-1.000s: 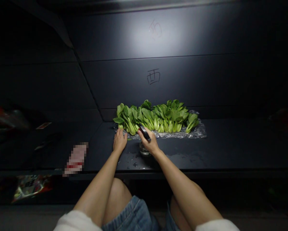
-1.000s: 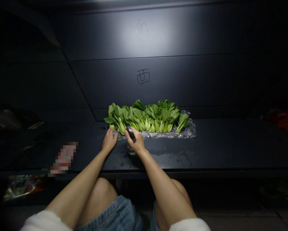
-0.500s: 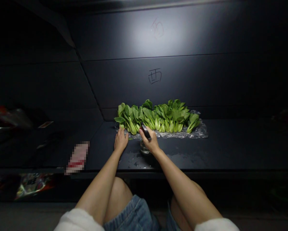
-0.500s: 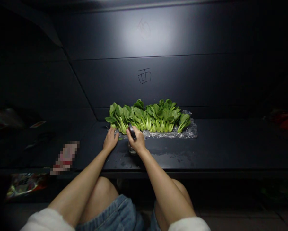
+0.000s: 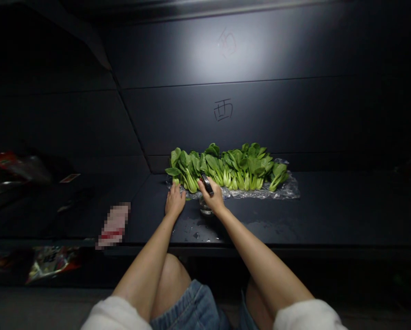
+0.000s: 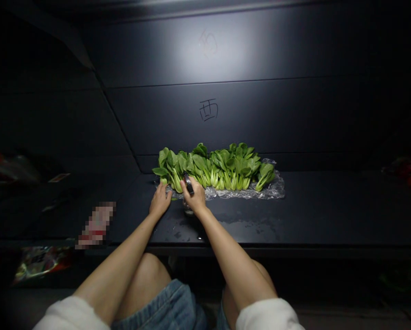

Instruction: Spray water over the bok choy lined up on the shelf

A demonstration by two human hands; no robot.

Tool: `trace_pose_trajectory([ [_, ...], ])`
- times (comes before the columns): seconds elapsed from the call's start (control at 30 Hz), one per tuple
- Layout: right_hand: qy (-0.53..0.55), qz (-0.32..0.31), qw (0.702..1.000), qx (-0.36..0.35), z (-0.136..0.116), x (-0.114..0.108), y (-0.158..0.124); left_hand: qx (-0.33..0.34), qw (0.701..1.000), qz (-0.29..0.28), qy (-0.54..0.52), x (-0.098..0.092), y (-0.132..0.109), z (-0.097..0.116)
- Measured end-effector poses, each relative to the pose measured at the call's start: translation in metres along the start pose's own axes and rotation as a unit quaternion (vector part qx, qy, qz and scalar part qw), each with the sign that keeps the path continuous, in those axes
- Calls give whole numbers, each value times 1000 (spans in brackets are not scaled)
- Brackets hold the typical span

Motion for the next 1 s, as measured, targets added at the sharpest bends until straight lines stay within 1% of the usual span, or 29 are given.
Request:
trace_pose_trajectory([
  [0.2, -2, -35, 999, -29, -4, 18, 10, 1, 1000, -5, 13, 0, -1, 2],
  [0.3, 13, -39, 999, -30, -2, 25, 13, -1, 1000, -1, 14, -1, -1, 2],
  [0.47, 28, -23, 999, -18, 6, 28, 17, 0, 1000, -7, 16, 0, -1, 2],
  [0.7, 3, -16, 1000, -16, 4, 28, 15, -4, 1000, -8, 4, 1, -2, 1],
  [0.77, -1, -25, 999, -20, 0, 29, 14, -4, 1000, -5, -3, 0, -2, 1],
  [0.87, 11, -56, 998, -40, -9, 34, 12, -11, 1000, -4, -21, 0, 0, 0],
  [0.93, 19, -81, 995, -54, -14, 40, 11, -28, 999, 0, -44, -1, 1, -5],
  [1.0, 20, -101, 993, -63, -17, 47, 10, -49, 996, 17, -68, -3, 2, -12],
])
Point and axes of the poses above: each hand's wrist, its own y-axis towards the middle knuckle, its own x-axis out of the palm, z = x × y, the point moved 10 cm from there along y, towards the middle knuckle, and after that the axes turned 7 degrees about -z, right-handed, at the moved point
